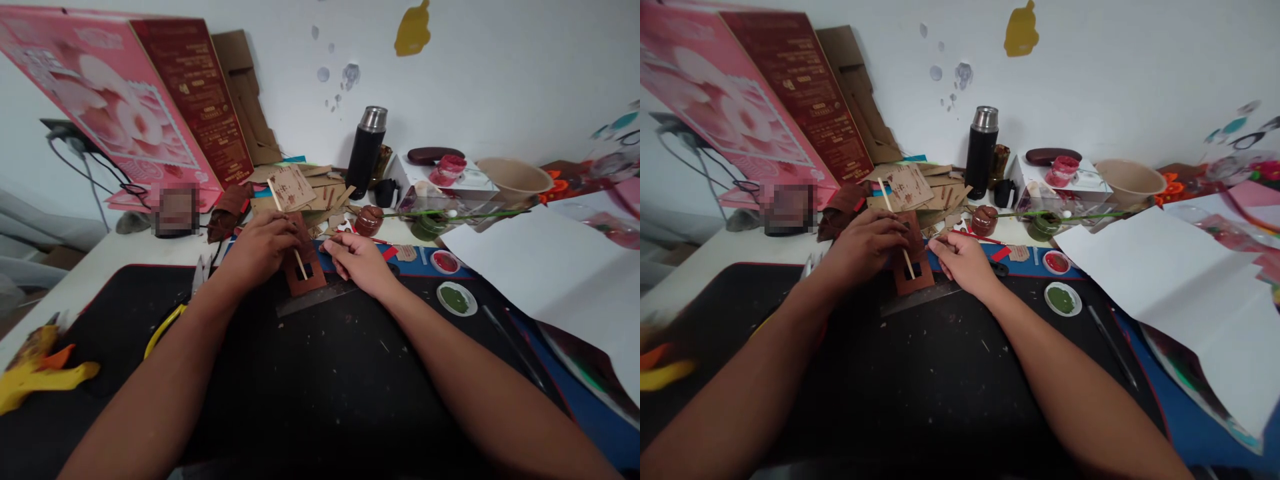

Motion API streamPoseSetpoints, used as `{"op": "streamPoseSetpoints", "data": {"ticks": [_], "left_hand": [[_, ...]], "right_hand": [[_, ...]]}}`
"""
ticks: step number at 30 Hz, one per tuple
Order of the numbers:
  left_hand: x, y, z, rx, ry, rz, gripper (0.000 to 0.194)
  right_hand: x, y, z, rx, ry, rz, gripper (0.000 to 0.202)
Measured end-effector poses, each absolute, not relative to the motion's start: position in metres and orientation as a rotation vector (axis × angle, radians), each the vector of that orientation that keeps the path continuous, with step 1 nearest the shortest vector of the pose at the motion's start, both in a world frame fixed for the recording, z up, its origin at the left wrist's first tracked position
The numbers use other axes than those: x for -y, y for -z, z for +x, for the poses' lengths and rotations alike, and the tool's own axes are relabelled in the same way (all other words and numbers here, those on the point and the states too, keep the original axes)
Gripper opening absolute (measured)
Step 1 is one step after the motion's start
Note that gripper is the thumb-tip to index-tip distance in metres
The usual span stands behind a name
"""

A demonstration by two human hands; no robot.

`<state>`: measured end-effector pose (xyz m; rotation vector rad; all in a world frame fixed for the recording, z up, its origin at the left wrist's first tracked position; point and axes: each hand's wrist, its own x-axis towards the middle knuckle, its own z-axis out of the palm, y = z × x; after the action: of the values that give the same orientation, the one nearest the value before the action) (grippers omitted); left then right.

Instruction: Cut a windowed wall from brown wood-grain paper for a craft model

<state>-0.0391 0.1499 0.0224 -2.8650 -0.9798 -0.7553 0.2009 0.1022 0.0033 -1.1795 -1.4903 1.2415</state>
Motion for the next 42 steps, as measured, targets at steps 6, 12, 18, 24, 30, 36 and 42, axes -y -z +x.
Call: {"op": "streamPoseSetpoints", "data": {"ticks": [6,12,18,24,30,36,42], "left_hand": [[-0.1516,-0.0244,-0.0376,0.926,0.739,-2.858,0.023],[-0.1520,-0.0219,-0.0379,0.958,0.737,-2.842,0.025],[-0.1528,-0.0201,-0.0387,0.931,0.781,-2.820,0.027],[-0.1528,-0.0201,-0.0386,0.912,0.812,-2.826,0.024],[-0.1534,-0.0189,-0.0394,0.886,0.799,-2.826,0.025],[-0.1541,-0.0191,-0.0384,0.886,0.800,-2.811,0.025],[-0.1556,-0.0186,-0.0384,0.900,0.793,-2.831,0.027]], "right_hand": [[-0.1014,-0.0039,0.1998,1.517,-1.233,-1.184,0.024],[-0.1015,-0.0038,0.1995,1.520,-1.235,-1.178,0.023],[-0.1010,-0.0056,0.1991,1.535,-1.244,-1.198,0.023],[-0.1011,-0.0051,0.1997,1.560,-1.252,-1.203,0.024],[-0.1015,-0.0051,0.1998,1.570,-1.253,-1.198,0.022],[-0.1011,-0.0055,0.1996,1.586,-1.249,-1.210,0.022],[-0.1005,-0.0074,0.1992,1.620,-1.220,-1.215,0.023]]}}
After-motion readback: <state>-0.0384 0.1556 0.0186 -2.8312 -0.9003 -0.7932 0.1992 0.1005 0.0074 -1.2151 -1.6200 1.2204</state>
